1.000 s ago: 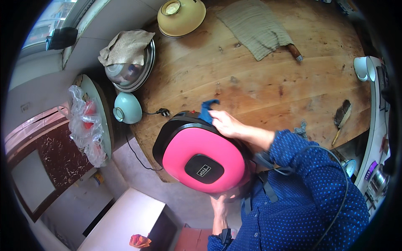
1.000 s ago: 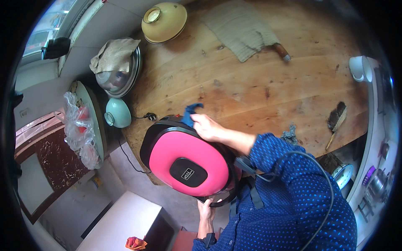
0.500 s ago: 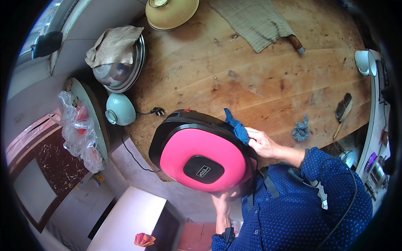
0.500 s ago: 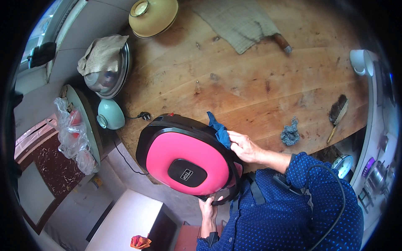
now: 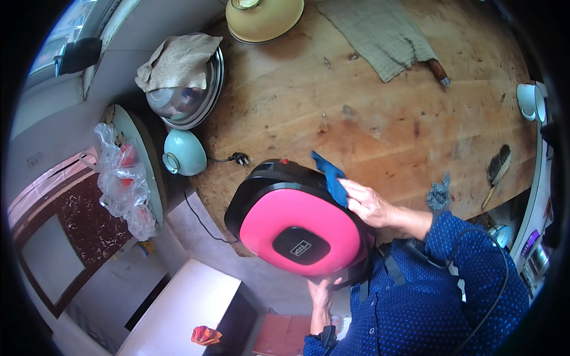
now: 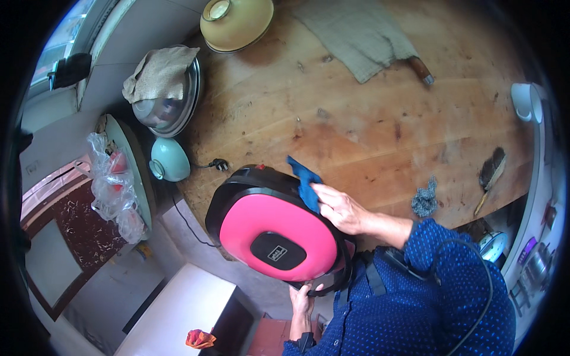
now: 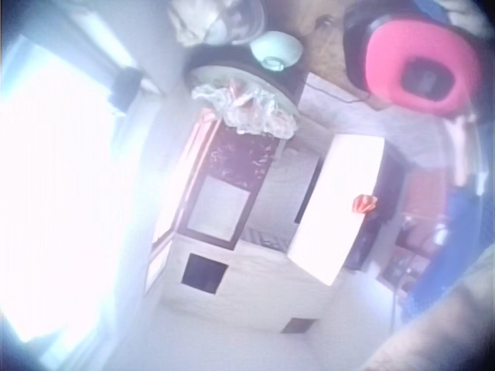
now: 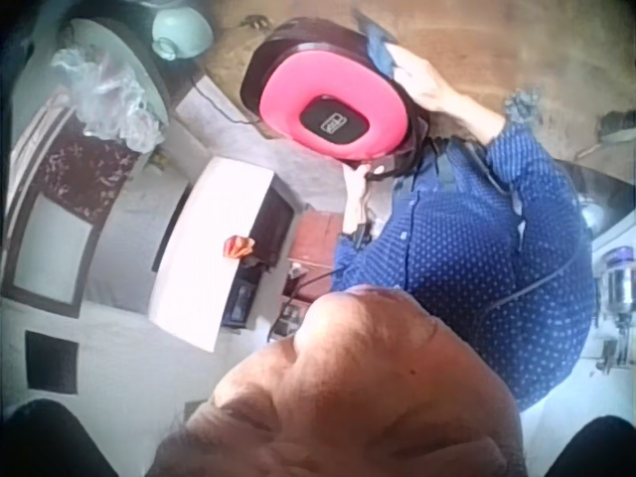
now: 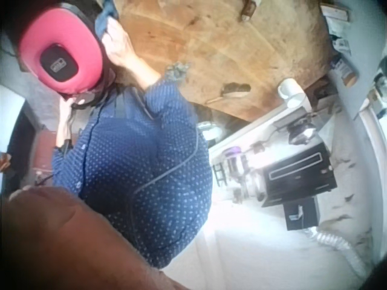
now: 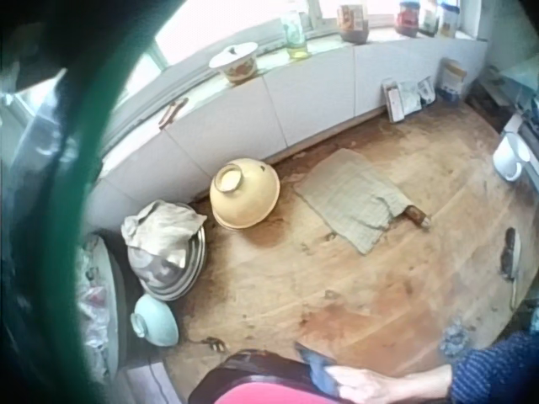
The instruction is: The person wipes a pink electric kettle with a blue cloth, then moves it to a wooden cabinet. The person then sweeps a wooden table with a brush and wipes a pot lid on the stove.
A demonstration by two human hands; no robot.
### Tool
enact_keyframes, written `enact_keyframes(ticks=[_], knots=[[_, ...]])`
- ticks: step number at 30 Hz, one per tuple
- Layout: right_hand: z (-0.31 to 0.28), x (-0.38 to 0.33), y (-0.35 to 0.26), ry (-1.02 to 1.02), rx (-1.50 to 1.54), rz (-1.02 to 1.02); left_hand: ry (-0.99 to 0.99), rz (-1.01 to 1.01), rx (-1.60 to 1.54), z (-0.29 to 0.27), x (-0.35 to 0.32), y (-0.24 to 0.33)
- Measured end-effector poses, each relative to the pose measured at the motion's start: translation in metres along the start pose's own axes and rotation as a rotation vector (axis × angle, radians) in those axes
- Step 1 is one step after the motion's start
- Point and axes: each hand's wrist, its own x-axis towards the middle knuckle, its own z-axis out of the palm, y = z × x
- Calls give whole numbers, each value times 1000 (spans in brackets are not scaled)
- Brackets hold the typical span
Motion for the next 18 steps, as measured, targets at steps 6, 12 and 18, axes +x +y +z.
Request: enact_keyframes(ticks=[6,12,18], knots=[[21,77,19,48,-75,-220,-16,-7,9,-6,5,-2],[39,145,5,-57,8,-257,-19,-11,-7,-9,6,-6],[11,95,-7,-83,-24,61,-17,20,-24,-10,8,-7]])
